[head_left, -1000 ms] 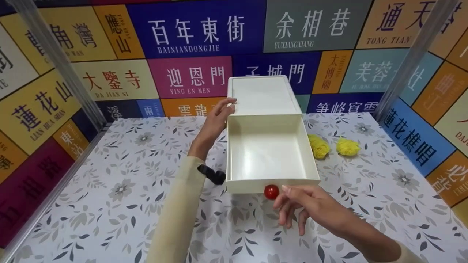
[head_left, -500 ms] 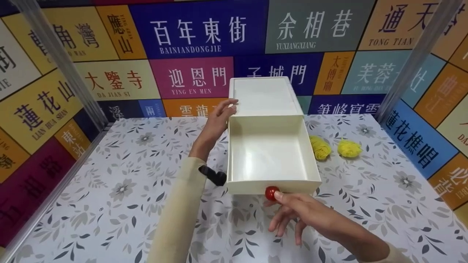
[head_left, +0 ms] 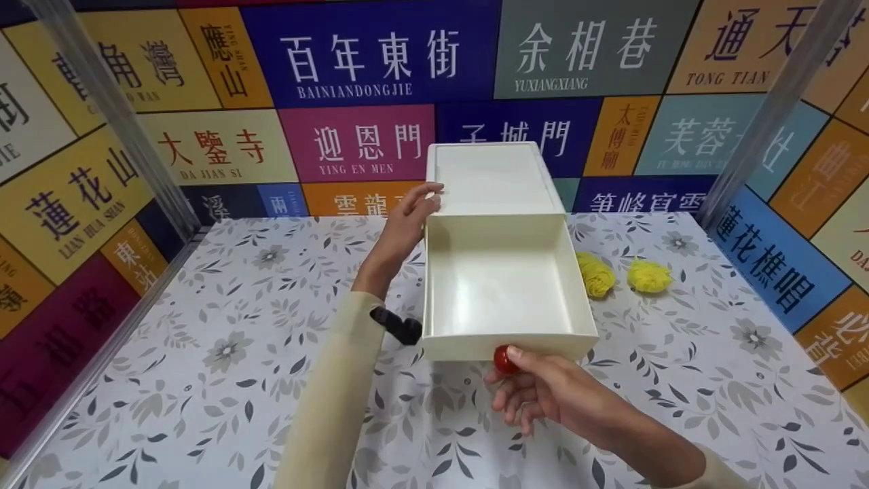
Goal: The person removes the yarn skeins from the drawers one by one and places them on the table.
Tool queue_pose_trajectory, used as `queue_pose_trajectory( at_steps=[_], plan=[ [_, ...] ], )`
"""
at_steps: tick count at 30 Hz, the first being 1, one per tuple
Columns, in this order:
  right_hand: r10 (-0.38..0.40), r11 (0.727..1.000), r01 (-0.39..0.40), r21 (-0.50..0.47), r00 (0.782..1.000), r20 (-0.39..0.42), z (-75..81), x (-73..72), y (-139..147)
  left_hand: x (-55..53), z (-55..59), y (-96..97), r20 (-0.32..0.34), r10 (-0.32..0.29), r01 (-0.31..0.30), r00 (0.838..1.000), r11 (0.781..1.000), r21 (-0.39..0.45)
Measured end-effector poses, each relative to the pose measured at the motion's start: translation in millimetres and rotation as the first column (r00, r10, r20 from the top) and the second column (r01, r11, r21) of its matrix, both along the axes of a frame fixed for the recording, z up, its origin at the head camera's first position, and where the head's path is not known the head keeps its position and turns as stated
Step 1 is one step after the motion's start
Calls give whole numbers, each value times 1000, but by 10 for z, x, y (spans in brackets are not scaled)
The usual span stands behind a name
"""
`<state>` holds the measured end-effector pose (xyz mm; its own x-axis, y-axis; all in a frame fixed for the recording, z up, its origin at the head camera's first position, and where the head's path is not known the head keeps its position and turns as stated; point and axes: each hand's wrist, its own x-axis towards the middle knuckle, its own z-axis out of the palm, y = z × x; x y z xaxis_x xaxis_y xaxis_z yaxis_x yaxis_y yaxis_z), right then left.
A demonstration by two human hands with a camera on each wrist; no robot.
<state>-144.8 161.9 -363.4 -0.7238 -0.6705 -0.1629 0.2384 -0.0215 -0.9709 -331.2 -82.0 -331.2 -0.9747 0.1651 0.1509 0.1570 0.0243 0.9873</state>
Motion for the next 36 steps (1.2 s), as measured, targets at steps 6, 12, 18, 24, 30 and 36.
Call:
queue_pose_trajectory(
  at_steps=[6, 12, 18, 24, 30, 36],
  plan=[
    [-24, 1000, 25, 19, 999, -25, 2, -17, -8, -8, 4, 12, -5, 8, -8, 1000, 1000, -3],
    [-53, 998, 54, 20, 997, -51, -9, -63, -3, -12, -9, 19, -12, 17, -17, 1000, 1000, -7],
    [-72, 997, 74, 14, 994, -78, -9, -95, -3, -9, -2, 21, -19, 14, -14, 1000, 1000, -8],
    [-91, 996, 90, -18, 993, -81, 17, -144, -34, -15, 0, 28, -24, 19, -19, 1000, 1000, -3],
    [-123, 992, 121, -32, 989, -84, 27, -212, -61, -11, -4, 17, -20, 6, -6, 1000, 1000, -5],
    [-159, 987, 156, -39, 982, -96, 17, -277, -78, -8, 5, 21, -24, 15, -15, 1000, 1000, -18]
  ],
)
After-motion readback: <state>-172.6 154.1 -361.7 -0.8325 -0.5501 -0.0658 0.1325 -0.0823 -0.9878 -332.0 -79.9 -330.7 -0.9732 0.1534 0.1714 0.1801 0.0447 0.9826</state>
